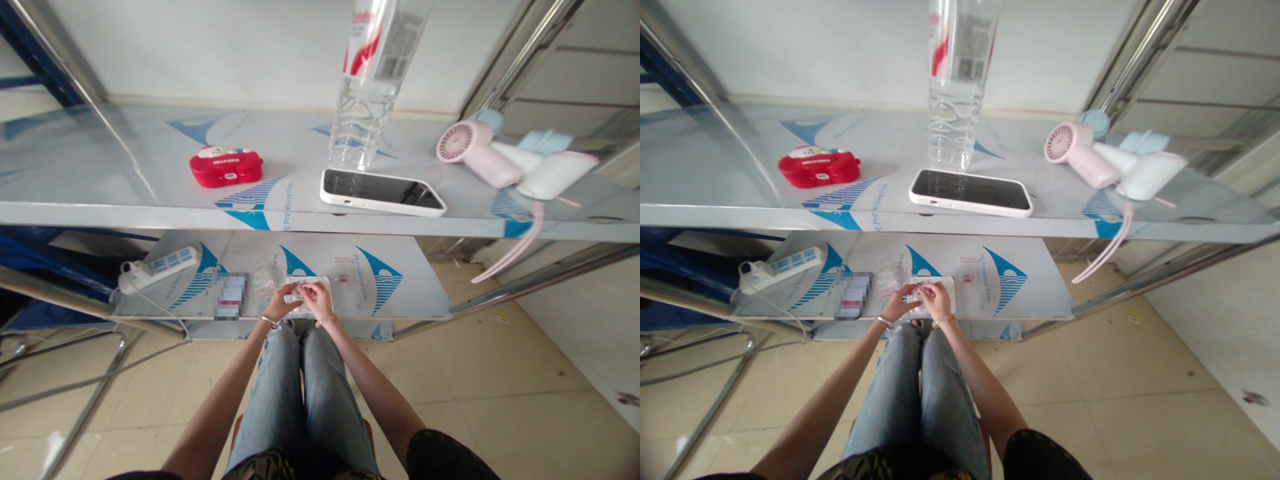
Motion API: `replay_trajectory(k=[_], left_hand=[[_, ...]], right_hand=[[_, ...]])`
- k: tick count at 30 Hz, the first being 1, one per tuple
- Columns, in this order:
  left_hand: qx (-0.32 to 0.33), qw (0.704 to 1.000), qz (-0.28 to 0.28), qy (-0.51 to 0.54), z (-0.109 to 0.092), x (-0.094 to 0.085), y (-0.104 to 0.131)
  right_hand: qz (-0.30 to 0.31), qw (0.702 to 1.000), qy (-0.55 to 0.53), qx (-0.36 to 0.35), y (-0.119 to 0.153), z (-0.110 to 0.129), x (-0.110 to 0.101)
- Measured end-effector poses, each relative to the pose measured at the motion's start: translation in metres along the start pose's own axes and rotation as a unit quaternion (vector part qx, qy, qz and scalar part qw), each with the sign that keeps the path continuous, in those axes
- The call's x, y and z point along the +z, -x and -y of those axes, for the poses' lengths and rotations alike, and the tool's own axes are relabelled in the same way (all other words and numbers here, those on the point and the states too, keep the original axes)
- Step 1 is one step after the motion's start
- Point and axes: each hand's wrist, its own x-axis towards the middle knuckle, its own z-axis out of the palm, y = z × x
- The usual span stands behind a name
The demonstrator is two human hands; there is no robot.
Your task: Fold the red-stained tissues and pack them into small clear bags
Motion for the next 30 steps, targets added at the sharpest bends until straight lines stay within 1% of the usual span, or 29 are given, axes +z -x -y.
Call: replay_trajectory(k=[2, 4, 7, 10, 13, 15, 20, 24, 27, 30], left_hand=[[-0.006, 1.0, -0.003, 0.002, -0.001, 0.001, 0.0], [-0.009, 1.0, -0.006, 0.002, -0.003, 0.0, 0.001], [-0.003, 1.0, -0.01, 0.0, -0.007, -0.003, 0.004], [-0.009, 1.0, -0.007, -0.006, -0.009, -0.006, 0.008], [-0.011, 1.0, -0.009, -0.004, -0.007, -0.008, 0.011], [-0.007, 1.0, -0.014, 0.002, -0.005, -0.009, 0.012], [-0.013, 1.0, -0.014, 0.005, -0.003, -0.011, 0.012], [-0.018, 1.0, -0.013, 0.013, -0.004, -0.01, 0.012], [-0.018, 1.0, -0.016, 0.012, -0.004, -0.008, 0.011], [-0.012, 1.0, -0.021, 0.002, -0.002, -0.005, 0.011]], right_hand=[[-0.002, 1.0, 0.018, 0.012, -0.004, -0.011, -0.004], [0.0, 0.997, 0.059, 0.043, -0.006, -0.029, -0.005], [0.042, 0.99, 0.115, 0.076, -0.004, -0.056, -0.002], [0.076, 0.984, 0.144, 0.075, 0.002, -0.071, 0.004], [0.09, 0.979, 0.168, 0.069, 0.007, -0.073, 0.008], [0.082, 0.978, 0.178, 0.068, 0.007, -0.071, 0.009], [0.041, 0.977, 0.194, 0.075, 0.004, -0.07, 0.01], [0.048, 0.975, 0.203, 0.071, 0.003, -0.073, 0.01], [0.039, 0.978, 0.193, 0.071, 0.003, -0.077, 0.011], [0.002, 0.988, 0.138, 0.069, -0.001, -0.074, 0.011]])
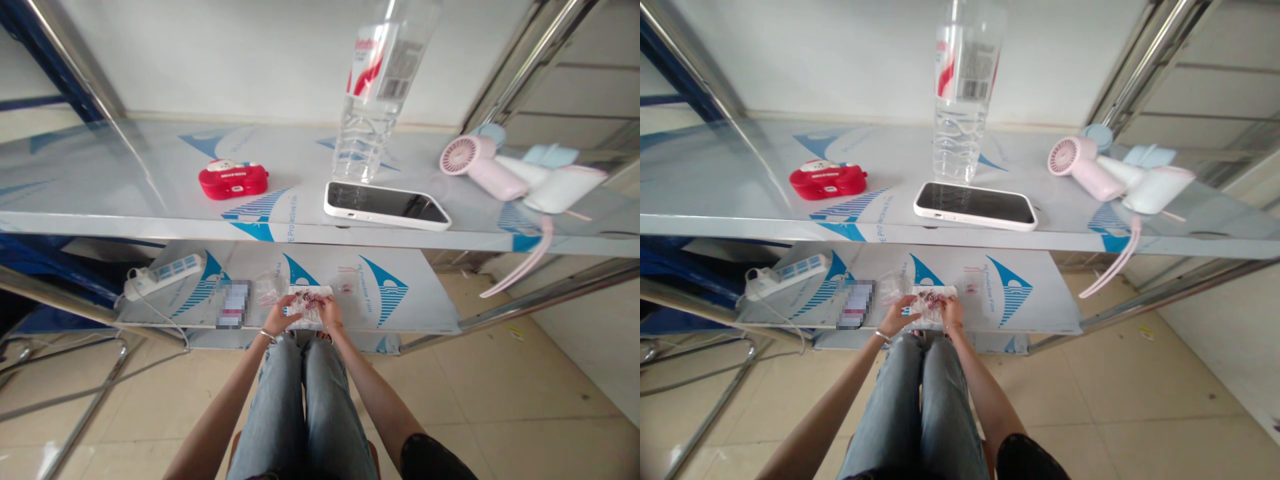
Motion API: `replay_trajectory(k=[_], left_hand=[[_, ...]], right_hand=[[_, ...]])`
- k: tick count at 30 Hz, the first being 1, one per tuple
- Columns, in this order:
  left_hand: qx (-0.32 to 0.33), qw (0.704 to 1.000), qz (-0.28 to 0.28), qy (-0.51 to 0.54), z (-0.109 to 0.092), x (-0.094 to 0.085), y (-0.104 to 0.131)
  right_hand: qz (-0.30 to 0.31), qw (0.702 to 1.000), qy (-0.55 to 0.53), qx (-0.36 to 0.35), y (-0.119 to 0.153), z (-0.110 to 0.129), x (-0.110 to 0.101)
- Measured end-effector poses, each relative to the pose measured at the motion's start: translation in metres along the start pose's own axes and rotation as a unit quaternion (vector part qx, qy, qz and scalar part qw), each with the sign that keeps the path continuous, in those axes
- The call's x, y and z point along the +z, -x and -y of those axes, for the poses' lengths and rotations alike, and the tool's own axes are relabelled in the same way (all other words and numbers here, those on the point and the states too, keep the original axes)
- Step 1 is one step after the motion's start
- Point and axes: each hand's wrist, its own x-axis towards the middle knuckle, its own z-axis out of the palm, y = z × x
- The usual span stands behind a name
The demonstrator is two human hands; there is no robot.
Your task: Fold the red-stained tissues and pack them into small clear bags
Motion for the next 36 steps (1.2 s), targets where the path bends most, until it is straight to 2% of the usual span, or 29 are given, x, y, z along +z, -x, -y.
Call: replay_trajectory(k=[4, 7, 11, 16, 20, 24, 26, 28, 32, 36], left_hand=[[0.012, 1.0, -0.007, -0.009, 0.001, 0.004, -0.001], [0.019, 1.0, -0.012, -0.001, 0.0, 0.008, -0.002], [0.013, 1.0, -0.019, 0.021, -0.004, 0.012, -0.003], [-0.02, 0.997, -0.046, 0.05, -0.006, 0.011, -0.003], [-0.026, 0.993, -0.076, 0.09, -0.006, 0.009, -0.006], [-0.053, 0.987, -0.105, 0.111, -0.01, 0.011, -0.009], [-0.057, 0.984, -0.109, 0.128, -0.016, 0.012, -0.01], [-0.052, 0.981, -0.089, 0.164, -0.024, 0.011, -0.01], [-0.035, 0.977, -0.026, 0.21, -0.044, 0.005, -0.009], [-0.03, 0.976, -0.006, 0.214, -0.059, 0.001, -0.01]], right_hand=[[-0.074, 0.99, -0.115, -0.019, -0.002, 0.025, -0.01], [-0.083, 0.982, -0.159, -0.05, 0.002, 0.052, -0.022], [-0.034, 0.983, -0.163, -0.081, 0.006, 0.073, -0.036], [-0.031, 0.979, -0.184, -0.082, 0.009, 0.067, -0.043], [0.036, 0.969, -0.225, -0.097, 0.023, 0.067, -0.039], [0.094, 0.957, -0.272, -0.039, 0.037, 0.07, -0.03], [0.089, 0.95, -0.298, 0.001, 0.037, 0.07, -0.027], [0.077, 0.941, -0.328, 0.035, 0.033, 0.071, -0.03], [0.084, 0.914, -0.39, 0.071, 0.025, 0.076, -0.048], [0.057, 0.909, -0.404, 0.081, 0.02, 0.083, -0.069]])
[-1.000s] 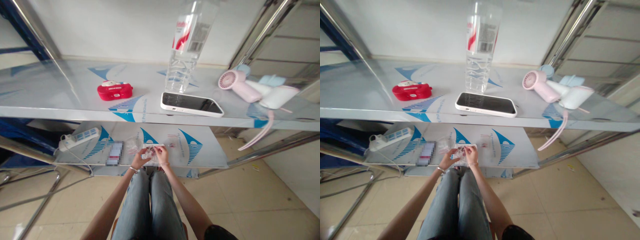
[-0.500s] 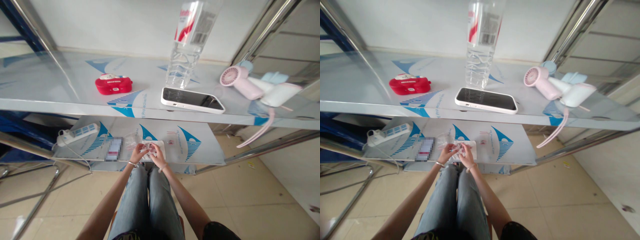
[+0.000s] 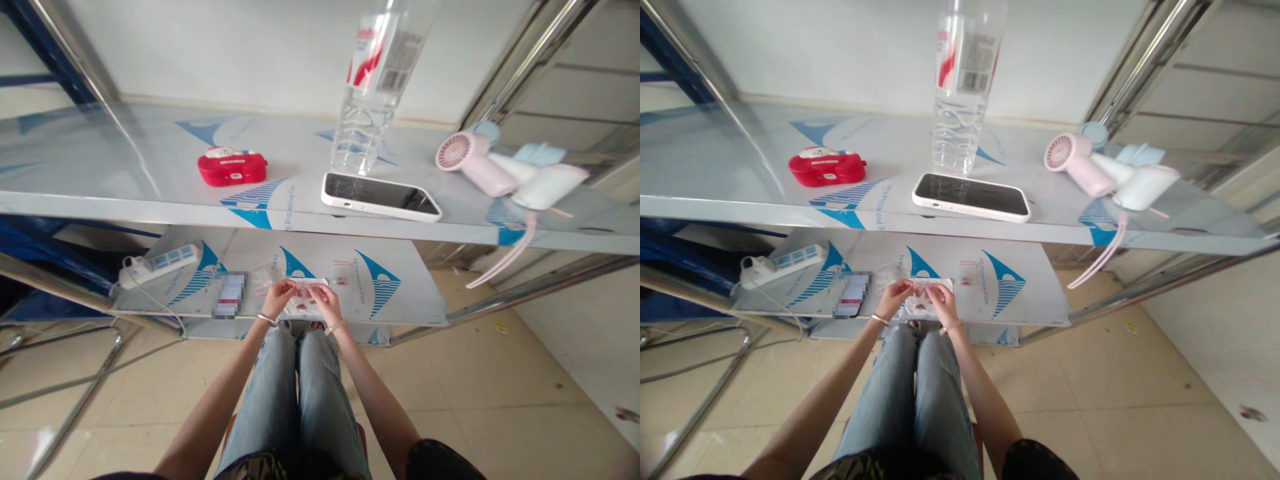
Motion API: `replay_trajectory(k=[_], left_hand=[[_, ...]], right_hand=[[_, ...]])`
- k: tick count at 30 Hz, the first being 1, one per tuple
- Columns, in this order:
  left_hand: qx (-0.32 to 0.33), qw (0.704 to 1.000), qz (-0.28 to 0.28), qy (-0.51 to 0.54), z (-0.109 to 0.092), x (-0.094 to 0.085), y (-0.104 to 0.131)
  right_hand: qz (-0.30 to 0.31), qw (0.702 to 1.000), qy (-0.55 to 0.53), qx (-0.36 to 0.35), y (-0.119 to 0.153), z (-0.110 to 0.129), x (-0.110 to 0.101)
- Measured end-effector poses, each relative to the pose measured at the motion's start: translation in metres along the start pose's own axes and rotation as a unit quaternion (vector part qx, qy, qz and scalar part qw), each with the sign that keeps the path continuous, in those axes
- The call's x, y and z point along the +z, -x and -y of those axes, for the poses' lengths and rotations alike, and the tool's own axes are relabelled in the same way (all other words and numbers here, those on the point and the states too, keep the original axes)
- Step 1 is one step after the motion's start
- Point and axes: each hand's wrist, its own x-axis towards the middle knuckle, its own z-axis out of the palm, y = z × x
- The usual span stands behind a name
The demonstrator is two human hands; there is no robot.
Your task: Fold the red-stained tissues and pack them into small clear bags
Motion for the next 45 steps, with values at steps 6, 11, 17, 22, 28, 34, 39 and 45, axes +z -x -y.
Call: replay_trajectory(k=[6, 11, 17, 22, 28, 34, 39, 45], left_hand=[[-0.019, 0.998, 0.022, 0.052, -0.005, 0.006, 0.001], [-0.003, 1.0, 0.014, 0.015, -0.007, 0.007, 0.005], [0.031, 0.997, -0.002, -0.066, -0.007, 0.008, 0.006], [0.047, 0.993, -0.016, -0.104, -0.011, 0.01, 0.008], [0.047, 0.992, -0.018, -0.114, -0.013, 0.012, 0.01], [0.044, 0.991, 0.013, -0.128, -0.021, 0.018, 0.013], [0.063, 0.987, 0.011, -0.149, -0.024, 0.021, 0.014], [0.07, 0.986, 0.006, -0.154, -0.027, 0.021, 0.012]], right_hand=[[-0.06, 0.998, -0.006, -0.014, -0.002, 0.011, -0.013], [-0.057, 0.998, -0.027, 0.013, 0.002, 0.014, -0.019], [-0.046, 0.999, -0.022, 0.005, 0.006, 0.021, -0.024], [-0.046, 0.999, 0.007, -0.024, 0.005, 0.019, -0.026], [-0.048, 0.997, 0.03, -0.049, 0.004, 0.016, -0.028], [-0.041, 0.998, 0.028, -0.035, 0.008, 0.022, -0.025], [-0.005, 0.999, 0.036, -0.03, 0.01, 0.025, -0.022], [0.001, 0.998, 0.052, -0.045, 0.008, 0.028, -0.022]])
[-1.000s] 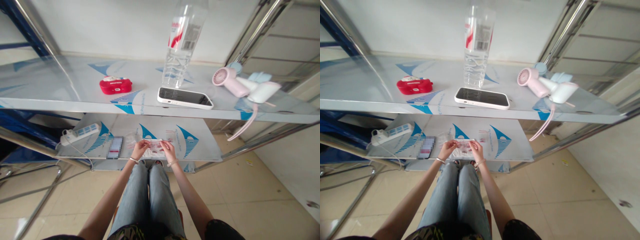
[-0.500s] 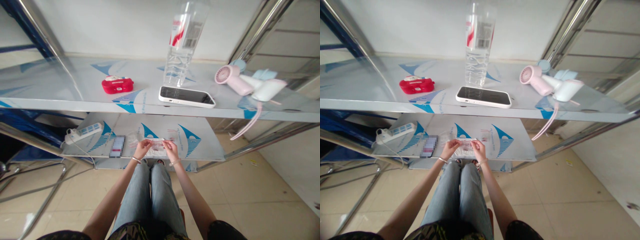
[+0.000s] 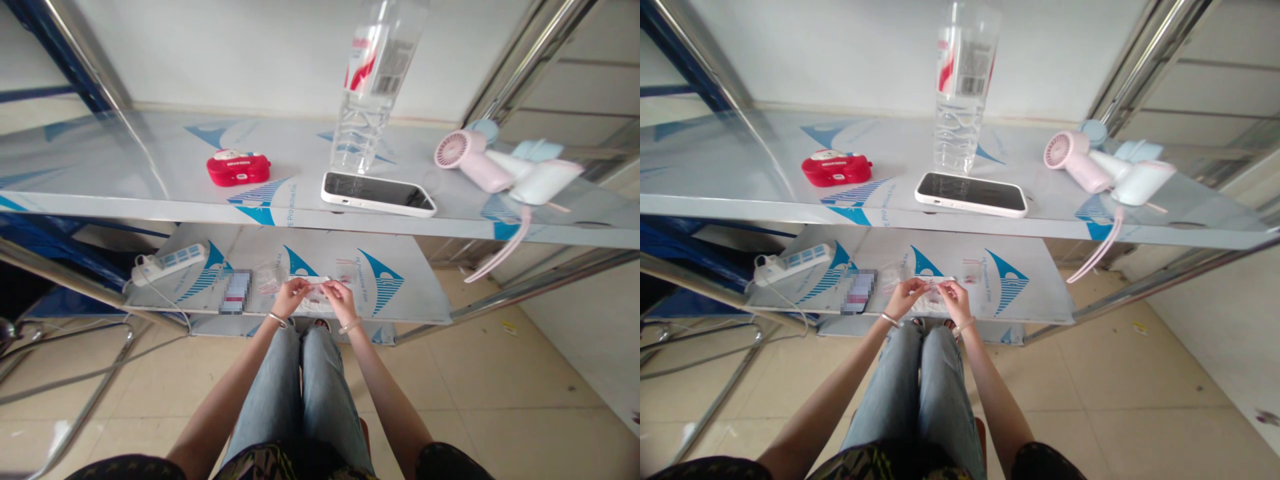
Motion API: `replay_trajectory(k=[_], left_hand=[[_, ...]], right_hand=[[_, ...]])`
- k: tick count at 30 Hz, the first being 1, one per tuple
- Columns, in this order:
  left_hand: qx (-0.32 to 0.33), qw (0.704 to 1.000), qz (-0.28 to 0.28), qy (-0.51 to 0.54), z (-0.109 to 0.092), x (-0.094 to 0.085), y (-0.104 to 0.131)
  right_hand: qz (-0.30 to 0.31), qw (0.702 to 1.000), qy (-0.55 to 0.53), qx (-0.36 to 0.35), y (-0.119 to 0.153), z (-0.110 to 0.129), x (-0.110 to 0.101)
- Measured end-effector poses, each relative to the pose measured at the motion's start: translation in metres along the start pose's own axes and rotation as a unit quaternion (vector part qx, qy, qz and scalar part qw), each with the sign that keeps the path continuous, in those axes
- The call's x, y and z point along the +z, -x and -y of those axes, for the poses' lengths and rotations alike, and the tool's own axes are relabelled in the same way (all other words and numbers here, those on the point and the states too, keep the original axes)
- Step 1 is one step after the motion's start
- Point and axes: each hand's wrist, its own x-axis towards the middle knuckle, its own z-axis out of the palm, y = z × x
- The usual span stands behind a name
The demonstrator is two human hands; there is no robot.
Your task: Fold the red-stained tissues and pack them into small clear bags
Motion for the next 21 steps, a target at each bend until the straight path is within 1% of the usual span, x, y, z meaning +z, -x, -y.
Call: replay_trajectory(k=[7, 11, 14, 18, 21], left_hand=[[0.021, 0.998, 0.045, -0.027, -0.008, 0.003, -0.003], [0.026, 0.998, 0.037, -0.054, -0.007, 0.007, -0.005], [0.03, 0.997, 0.029, -0.06, -0.004, 0.011, -0.005], [0.019, 0.999, 0.026, -0.038, 0.001, 0.017, -0.005], [-0.007, 0.999, 0.044, 0.011, 0.005, 0.022, -0.007]], right_hand=[[0.012, 1.0, 0.006, 0.003, 0.003, 0.005, 0.002], [0.009, 1.0, 0.001, 0.008, 0.005, 0.006, 0.003], [0.001, 1.0, 0.008, -0.002, 0.005, 0.008, 0.003], [-0.017, 1.0, 0.011, -0.01, 0.007, 0.01, 0.003], [-0.012, 1.0, -0.005, -0.001, 0.008, 0.009, -0.001]])
